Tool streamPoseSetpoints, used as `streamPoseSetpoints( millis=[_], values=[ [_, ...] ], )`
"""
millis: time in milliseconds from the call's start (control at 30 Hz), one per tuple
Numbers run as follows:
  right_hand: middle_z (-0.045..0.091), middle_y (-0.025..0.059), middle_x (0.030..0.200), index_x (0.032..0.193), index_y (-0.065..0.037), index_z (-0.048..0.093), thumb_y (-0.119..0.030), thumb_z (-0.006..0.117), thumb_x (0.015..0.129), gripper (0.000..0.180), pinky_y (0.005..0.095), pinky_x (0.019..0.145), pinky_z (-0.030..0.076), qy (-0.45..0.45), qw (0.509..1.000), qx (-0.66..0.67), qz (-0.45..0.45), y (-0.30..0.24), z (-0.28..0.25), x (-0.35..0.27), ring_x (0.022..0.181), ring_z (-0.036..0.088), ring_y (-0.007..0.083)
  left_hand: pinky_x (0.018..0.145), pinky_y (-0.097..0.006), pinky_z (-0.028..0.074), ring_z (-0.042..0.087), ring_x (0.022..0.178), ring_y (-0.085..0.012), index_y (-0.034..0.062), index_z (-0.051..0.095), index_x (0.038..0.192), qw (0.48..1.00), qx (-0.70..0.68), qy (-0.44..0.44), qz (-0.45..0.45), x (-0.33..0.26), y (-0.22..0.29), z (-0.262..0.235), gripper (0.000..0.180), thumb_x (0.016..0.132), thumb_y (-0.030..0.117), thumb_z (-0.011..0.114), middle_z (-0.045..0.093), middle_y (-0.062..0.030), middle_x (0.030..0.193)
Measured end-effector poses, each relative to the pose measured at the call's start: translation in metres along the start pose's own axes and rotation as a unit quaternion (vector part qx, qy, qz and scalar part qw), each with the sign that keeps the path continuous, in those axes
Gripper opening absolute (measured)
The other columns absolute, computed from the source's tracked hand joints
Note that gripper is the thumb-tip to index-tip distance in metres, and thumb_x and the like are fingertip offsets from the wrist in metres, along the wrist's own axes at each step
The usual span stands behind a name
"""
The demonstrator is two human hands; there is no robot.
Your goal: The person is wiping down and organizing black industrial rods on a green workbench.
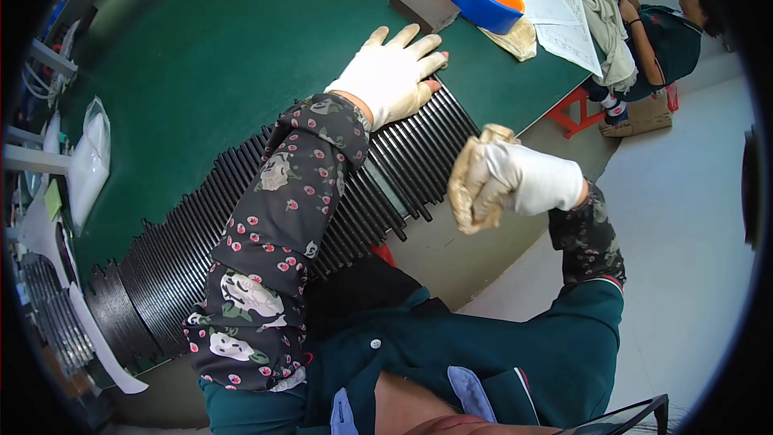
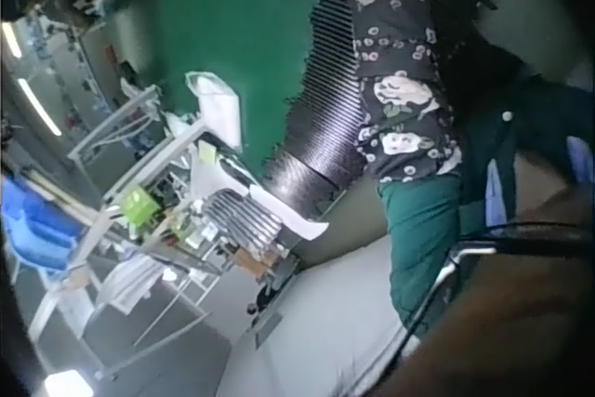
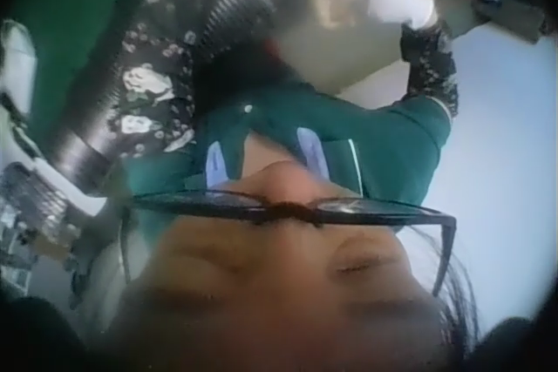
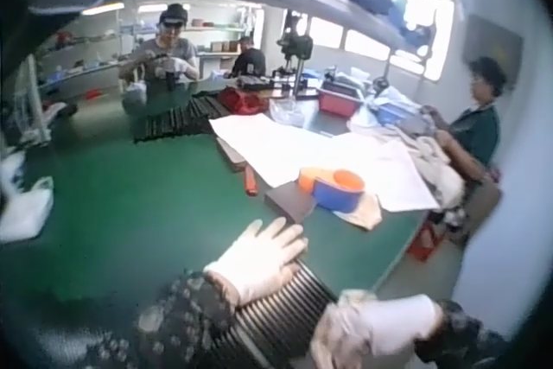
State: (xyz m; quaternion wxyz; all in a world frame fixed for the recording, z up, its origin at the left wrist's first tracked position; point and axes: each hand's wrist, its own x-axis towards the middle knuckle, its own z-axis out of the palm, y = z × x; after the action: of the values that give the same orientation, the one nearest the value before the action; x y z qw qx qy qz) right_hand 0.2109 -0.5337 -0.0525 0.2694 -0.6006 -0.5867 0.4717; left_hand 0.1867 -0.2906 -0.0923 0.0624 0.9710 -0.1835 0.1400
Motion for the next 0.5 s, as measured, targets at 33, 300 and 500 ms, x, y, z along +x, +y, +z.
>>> streamPoseSetpoints(
  millis=[33, 300, 500],
  values=[
    [0.066, 0.0052, 0.095, 0.084, -0.011, 0.074, 0.012, 0.061, 0.062, 0.034, 0.0344, 0.079, 0.048, -0.001, 1.0, -0.002, 0.002, 0.0, -0.002, -0.005, 0.093, 0.06, 0.0256, 0.114, -0.05, 0.027, 0.033, 0.139, -0.0293, 0.0135, 0.052, 0.135, 1.0, 0.002, -0.01, -0.003, 0.001, 0.001, -0.001, 0.045, 0.096, 0.034, 0.049, 0.043, -0.0066, 0.146],
    [0.064, -0.0027, 0.092, 0.077, -0.016, 0.071, -0.001, 0.074, 0.069, 0.017, 0.0335, 0.094, 0.036, 0.172, 0.968, -0.182, 0.003, -0.015, 0.001, 0.004, 0.097, 0.058, 0.019, 0.114, -0.05, 0.026, 0.032, 0.14, -0.0283, 0.015, 0.05, 0.137, 0.999, 0.007, -0.037, -0.013, -0.001, -0.003, -0.005, 0.045, 0.096, 0.034, 0.048, 0.04, -0.0057, 0.148],
    [0.063, 0.0033, 0.093, 0.085, -0.002, 0.07, 0.002, 0.075, 0.073, 0.014, 0.0285, 0.077, 0.049, 0.322, 0.947, 0.006, -0.001, -0.039, -0.006, 0.001, 0.088, 0.061, 0.0172, 0.115, -0.055, 0.021, 0.026, 0.143, -0.0319, 0.0145, 0.043, 0.142, 0.998, 0.018, 0.061, -0.023, -0.012, 0.005, -0.016, 0.053, 0.094, 0.036, 0.051, 0.035, -0.0109, 0.151]
  ],
)
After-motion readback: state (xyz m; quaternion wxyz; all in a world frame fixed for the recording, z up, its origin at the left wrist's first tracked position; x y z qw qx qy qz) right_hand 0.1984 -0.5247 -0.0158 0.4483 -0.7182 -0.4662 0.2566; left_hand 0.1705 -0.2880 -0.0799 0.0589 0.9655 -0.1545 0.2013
